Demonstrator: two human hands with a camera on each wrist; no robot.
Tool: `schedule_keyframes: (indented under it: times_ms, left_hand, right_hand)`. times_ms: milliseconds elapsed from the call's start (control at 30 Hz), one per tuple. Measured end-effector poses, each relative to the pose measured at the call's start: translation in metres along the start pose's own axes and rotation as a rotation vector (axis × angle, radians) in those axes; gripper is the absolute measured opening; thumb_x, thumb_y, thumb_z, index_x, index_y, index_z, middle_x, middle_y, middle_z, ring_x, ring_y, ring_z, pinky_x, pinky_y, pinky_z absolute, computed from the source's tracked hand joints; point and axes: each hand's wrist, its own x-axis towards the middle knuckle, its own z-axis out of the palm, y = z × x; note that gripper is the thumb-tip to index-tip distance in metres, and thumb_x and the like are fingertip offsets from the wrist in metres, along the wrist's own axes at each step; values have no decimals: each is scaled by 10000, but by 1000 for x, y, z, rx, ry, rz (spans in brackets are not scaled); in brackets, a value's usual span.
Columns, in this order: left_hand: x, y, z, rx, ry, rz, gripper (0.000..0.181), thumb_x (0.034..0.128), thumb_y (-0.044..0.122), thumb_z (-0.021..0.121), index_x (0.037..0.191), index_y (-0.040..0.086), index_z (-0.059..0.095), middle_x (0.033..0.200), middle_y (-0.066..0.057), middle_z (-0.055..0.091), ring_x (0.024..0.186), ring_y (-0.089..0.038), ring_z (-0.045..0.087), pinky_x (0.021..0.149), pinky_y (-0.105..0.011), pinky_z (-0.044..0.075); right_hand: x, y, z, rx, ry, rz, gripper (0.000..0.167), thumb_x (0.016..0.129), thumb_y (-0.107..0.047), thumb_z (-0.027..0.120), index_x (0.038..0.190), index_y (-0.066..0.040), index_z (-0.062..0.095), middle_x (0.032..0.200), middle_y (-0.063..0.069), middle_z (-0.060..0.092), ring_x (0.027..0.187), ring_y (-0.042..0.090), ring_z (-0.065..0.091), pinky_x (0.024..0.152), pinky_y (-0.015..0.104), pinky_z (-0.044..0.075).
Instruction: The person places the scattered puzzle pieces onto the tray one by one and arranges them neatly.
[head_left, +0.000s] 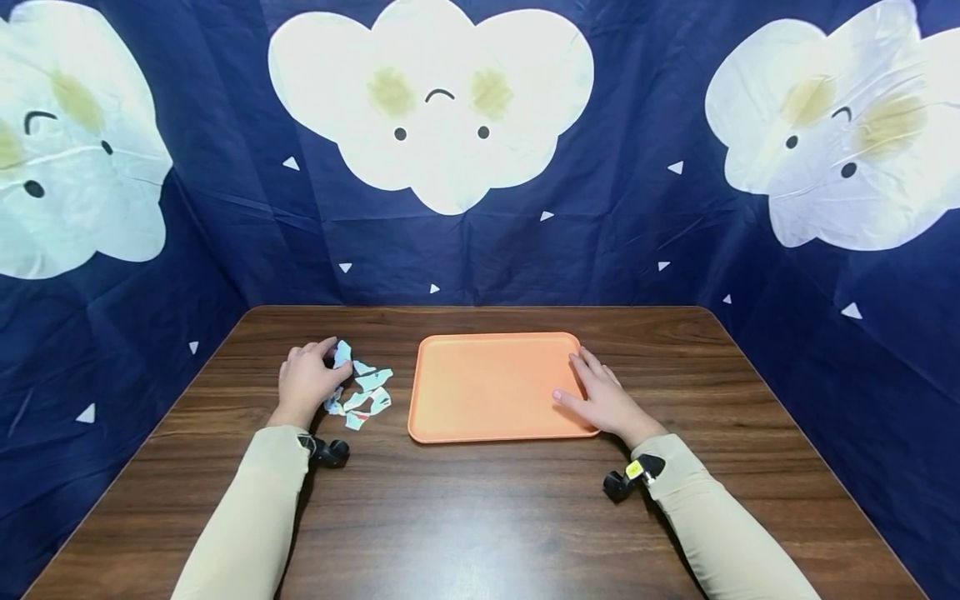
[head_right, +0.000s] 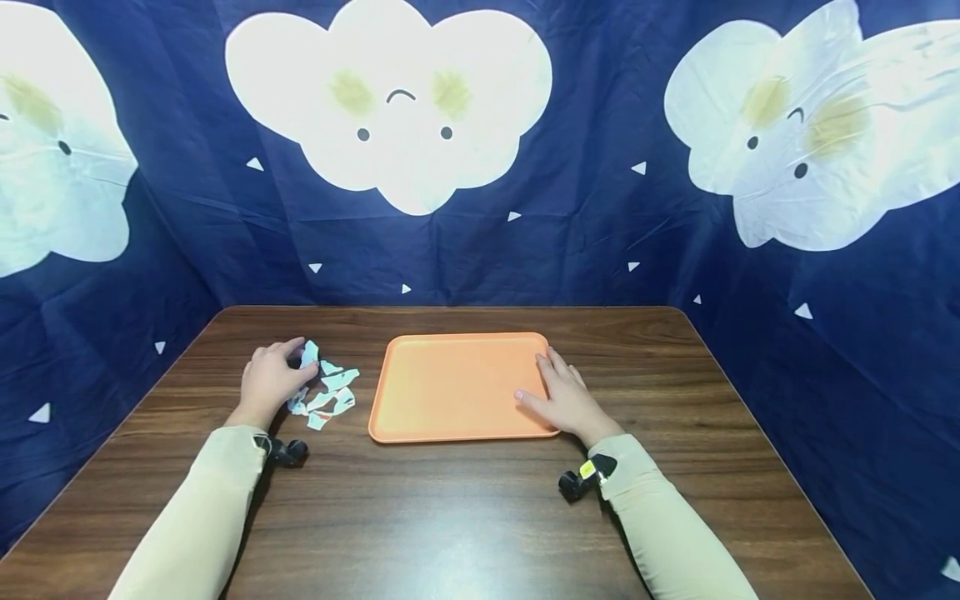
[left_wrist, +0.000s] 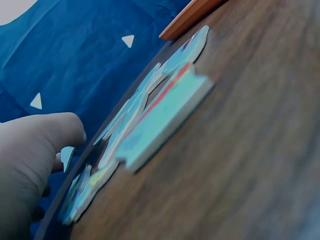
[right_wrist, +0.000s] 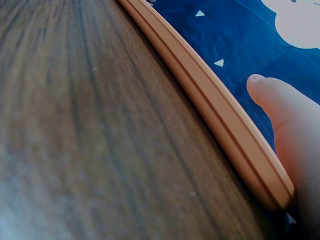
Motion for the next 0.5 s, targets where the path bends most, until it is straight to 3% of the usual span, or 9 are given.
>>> schedule_keyframes:
  times_ms: [500]
  left_hand:
    - [2,24,11,-79,10,41,572,864,255,651,1386,32,578,1336,-261,554,1176,-465,447,962,-632,323]
  right_hand:
    - [-2,-1,0,7,5,-3,927,950,-608,568,1598,-31,239,1668,211,122,1510,418,187,1210,578,109]
